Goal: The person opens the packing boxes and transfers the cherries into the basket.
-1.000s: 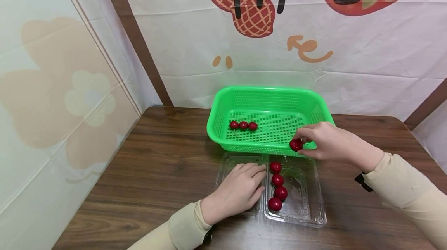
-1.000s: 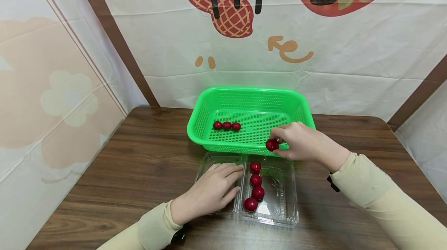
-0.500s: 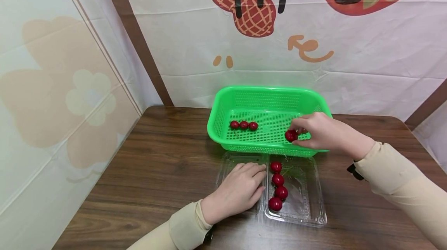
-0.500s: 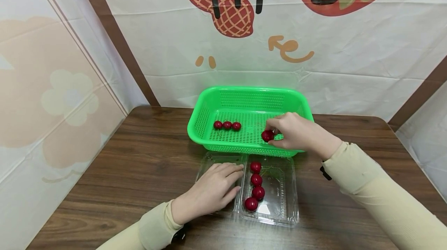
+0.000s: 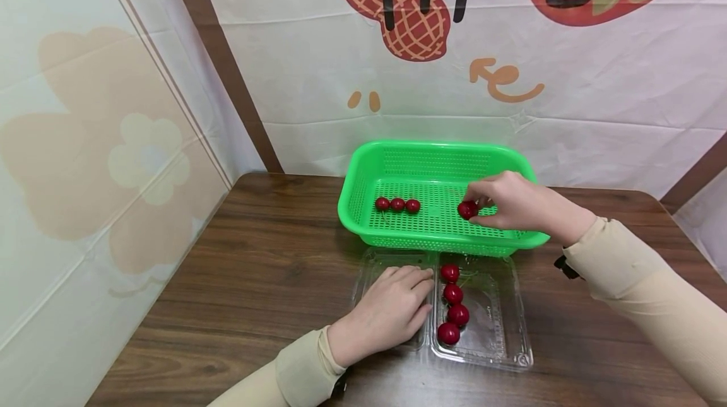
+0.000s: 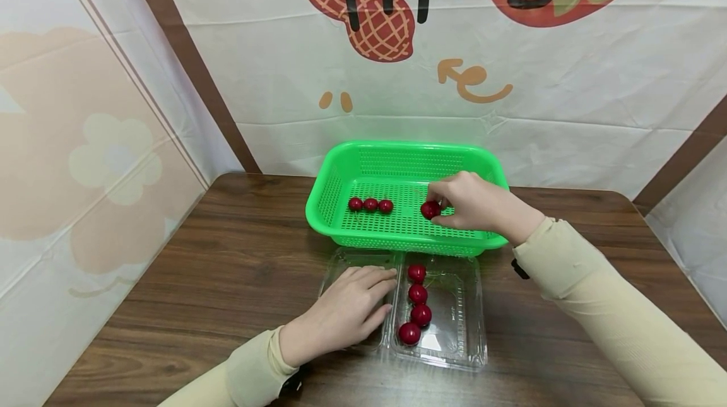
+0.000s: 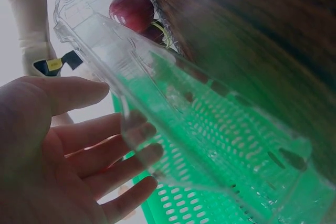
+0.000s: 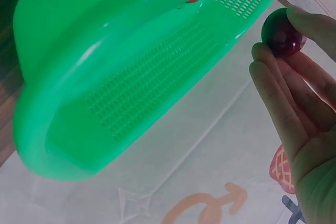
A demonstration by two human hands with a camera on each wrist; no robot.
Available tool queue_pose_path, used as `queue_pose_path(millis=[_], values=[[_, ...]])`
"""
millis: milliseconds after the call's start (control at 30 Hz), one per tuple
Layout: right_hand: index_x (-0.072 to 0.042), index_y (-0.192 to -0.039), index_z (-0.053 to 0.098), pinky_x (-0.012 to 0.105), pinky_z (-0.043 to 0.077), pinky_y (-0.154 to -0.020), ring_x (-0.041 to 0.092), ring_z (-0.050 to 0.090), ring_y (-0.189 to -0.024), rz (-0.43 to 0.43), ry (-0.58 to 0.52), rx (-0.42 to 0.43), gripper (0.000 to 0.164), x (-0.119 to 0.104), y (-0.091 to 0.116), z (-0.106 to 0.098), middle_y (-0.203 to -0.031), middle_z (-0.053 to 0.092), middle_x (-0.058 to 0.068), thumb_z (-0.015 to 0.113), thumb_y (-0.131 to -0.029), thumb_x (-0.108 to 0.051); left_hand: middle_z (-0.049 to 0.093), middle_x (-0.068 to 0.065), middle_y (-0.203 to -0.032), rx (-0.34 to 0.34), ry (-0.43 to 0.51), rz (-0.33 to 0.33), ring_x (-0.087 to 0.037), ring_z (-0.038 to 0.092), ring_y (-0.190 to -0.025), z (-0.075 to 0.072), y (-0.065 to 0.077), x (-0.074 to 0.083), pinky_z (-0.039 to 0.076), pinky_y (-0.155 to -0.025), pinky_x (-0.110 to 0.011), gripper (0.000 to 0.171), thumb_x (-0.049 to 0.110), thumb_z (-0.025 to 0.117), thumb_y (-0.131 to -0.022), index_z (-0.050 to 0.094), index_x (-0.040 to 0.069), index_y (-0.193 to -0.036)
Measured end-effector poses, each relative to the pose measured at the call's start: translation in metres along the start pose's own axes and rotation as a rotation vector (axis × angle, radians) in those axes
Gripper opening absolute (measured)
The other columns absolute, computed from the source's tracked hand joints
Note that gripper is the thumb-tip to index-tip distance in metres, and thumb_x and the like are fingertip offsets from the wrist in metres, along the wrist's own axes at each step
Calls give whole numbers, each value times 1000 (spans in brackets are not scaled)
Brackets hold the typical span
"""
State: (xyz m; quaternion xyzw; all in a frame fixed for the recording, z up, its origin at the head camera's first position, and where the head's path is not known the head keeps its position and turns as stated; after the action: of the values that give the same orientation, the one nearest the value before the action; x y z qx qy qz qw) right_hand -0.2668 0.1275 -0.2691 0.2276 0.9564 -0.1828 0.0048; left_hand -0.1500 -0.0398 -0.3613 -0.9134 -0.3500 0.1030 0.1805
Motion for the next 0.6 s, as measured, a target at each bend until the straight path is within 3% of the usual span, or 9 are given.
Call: queue_pose_path(millis=[600], values=[[-11, -85, 64, 34, 56, -61, 12, 65, -68, 85, -47, -77, 20, 19, -21, 8, -80, 69, -1, 76, -69, -15, 63, -5, -117, -4, -4, -5, -19, 54, -109, 0, -1, 0, 46, -87, -34, 31, 29, 57, -86, 67, 8, -107]])
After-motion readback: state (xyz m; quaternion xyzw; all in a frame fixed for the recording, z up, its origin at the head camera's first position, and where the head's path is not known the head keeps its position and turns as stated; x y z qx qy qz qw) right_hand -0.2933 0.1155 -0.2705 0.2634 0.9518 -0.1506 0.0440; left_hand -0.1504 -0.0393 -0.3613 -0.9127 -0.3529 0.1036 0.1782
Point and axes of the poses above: each hand's wrist, its own y-axis away from the middle knuckle, its own z-axis out of the palm, x = y × z, the point moved 5 cm from there along -y, towards the middle knuckle
